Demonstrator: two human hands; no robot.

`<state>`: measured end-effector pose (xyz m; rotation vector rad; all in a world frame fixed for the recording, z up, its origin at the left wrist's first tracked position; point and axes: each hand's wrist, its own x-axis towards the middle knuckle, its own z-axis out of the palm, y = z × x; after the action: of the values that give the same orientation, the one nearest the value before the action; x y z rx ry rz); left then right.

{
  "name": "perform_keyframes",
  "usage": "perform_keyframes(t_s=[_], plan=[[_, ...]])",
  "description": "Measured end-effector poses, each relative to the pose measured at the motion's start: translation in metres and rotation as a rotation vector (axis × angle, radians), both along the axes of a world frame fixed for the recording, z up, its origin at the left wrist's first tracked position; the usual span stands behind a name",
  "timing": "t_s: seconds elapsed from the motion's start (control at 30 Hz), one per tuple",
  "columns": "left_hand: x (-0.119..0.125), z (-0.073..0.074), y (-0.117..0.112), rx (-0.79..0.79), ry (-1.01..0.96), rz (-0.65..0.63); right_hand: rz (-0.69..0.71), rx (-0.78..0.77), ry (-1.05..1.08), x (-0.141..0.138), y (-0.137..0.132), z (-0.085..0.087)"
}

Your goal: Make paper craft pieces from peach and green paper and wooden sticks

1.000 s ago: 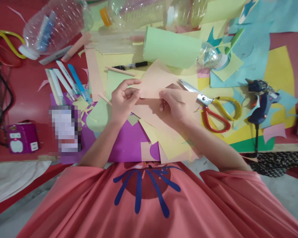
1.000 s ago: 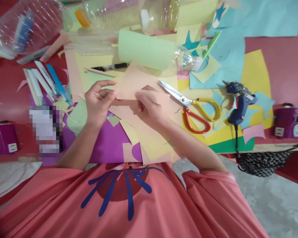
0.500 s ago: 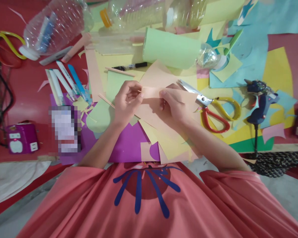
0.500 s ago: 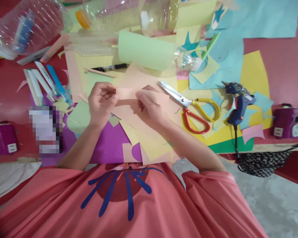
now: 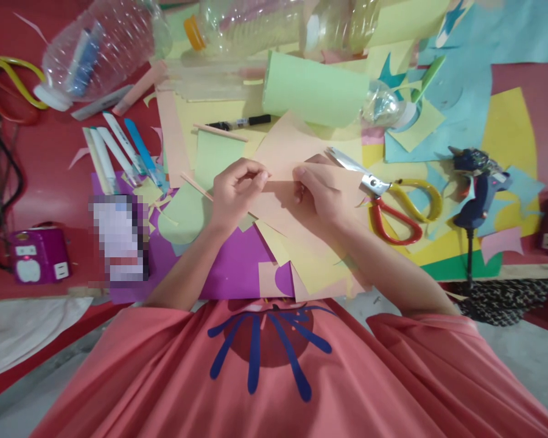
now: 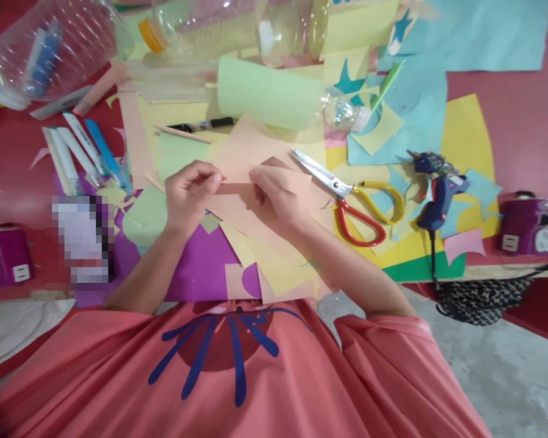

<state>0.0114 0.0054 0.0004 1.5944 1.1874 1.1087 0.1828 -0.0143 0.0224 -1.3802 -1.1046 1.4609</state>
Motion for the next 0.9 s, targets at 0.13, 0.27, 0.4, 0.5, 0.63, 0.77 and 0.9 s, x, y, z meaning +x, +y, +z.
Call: perform_keyframes(t_s=[0.13, 0.27, 0.4, 0.5, 0.63, 0.77, 0.9], plan=[[0.000, -0.003, 0.000, -0.027, -0.007, 0.012, 0.007, 0.064, -0.017, 0.005, 0.003, -0.009], [0.001, -0.008, 0.001, -0.093, -0.061, 0.015, 0.040, 0.135, -0.099, 0.011, 0.005, -0.015], [0.001, -0.009, 0.000, -0.091, -0.098, 0.010, 0.033, 0.163, -0.131, 0.013, 0.008, -0.015], [0.000, -0.008, -0.001, -0.092, -0.099, 0.030, 0.075, 0.155, -0.151, 0.014, 0.010, -0.012], [-0.001, -0.006, 0.000, -0.080, -0.067, 0.050, 0.073, 0.110, -0.098, 0.014, 0.011, -0.010], [-0.001, -0.007, 0.002, -0.078, -0.067, 0.017, 0.045, 0.075, -0.033, 0.014, 0.012, -0.010], [-0.001, -0.006, 0.003, -0.066, -0.086, 0.025, 0.038, 0.072, -0.064, 0.012, 0.011, -0.007]])
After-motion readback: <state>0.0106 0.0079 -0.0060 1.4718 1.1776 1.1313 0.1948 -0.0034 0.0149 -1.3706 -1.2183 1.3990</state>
